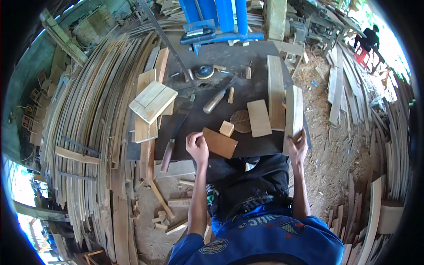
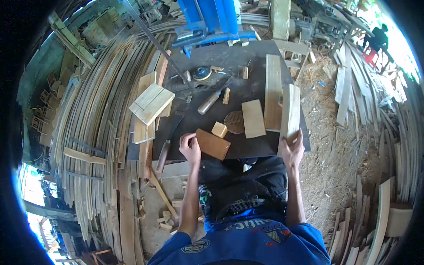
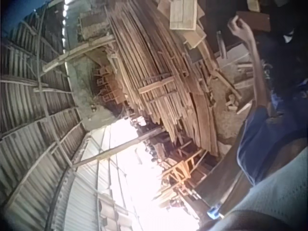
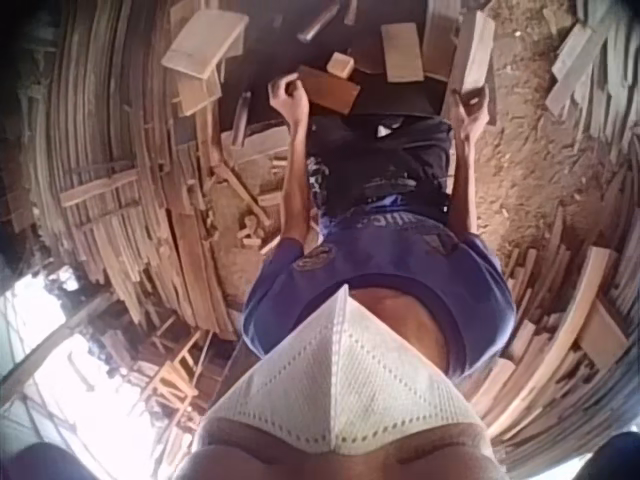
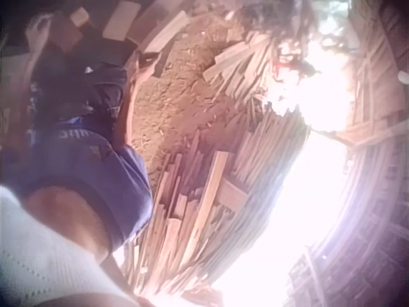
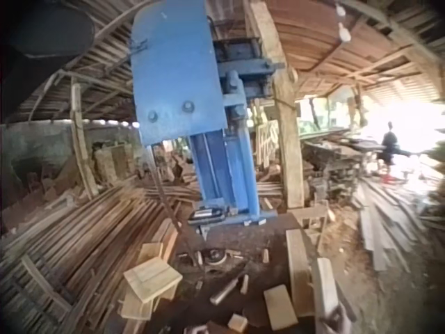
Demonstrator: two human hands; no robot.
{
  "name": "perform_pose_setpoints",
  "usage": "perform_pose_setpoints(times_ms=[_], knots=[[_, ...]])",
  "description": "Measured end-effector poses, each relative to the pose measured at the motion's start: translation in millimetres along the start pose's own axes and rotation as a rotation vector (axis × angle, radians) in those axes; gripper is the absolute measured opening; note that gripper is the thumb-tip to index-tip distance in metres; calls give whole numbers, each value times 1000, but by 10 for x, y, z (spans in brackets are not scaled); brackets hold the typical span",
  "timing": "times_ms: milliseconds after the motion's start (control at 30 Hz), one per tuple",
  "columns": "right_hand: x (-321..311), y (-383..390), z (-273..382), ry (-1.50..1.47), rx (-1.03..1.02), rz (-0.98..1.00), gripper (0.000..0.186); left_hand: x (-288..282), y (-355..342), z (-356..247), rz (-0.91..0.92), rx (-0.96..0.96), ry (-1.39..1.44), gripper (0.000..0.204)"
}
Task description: The person smooths small wooden blocks using a sanding block and then brushes them with a paintbrush. The person handles the blocks one at a time, turning them over to sand different sides before brushing off the dust.
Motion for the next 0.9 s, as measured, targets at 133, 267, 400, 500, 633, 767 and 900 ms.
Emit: perform_pose_setpoints(times_ms=[133, 267, 400, 500, 633, 767, 900], knots=[[-27, 57, 688, -67, -40, 159, 63, 52, -11, -66, 86, 88, -144, 17], [238, -138, 1016, -344, 17, 322, 57, 120, 32, -272, 191, 141, -486, 24], [435, -64, 841, -156, -44, 310, 59, 225, 68, -431, 293, -9, -683, 33], [481, -9, 975, 314, -172, 326, 67, 236, 147, -412, 259, -17, -614, 31], [596, 63, 1220, 554, -404, 316, 73, 177, 167, -458, 199, 130, -486, 26], [858, 125, 1245, 633, -396, 444, 73, 163, 169, -540, 309, 243, -398, 25], [1114, 161, 1260, 608, -476, 478, 75, 246, 122, -675, 479, 329, -422, 25]])
Point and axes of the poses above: each hand's wrist, its own y-axis away from the middle knuckle, its own x-axis out of the palm, z = x × y, the point moved 6 cm from there along -y, towards the middle knuckle, and after that the axes turned 9 degrees about z, right-handed, at the moved point
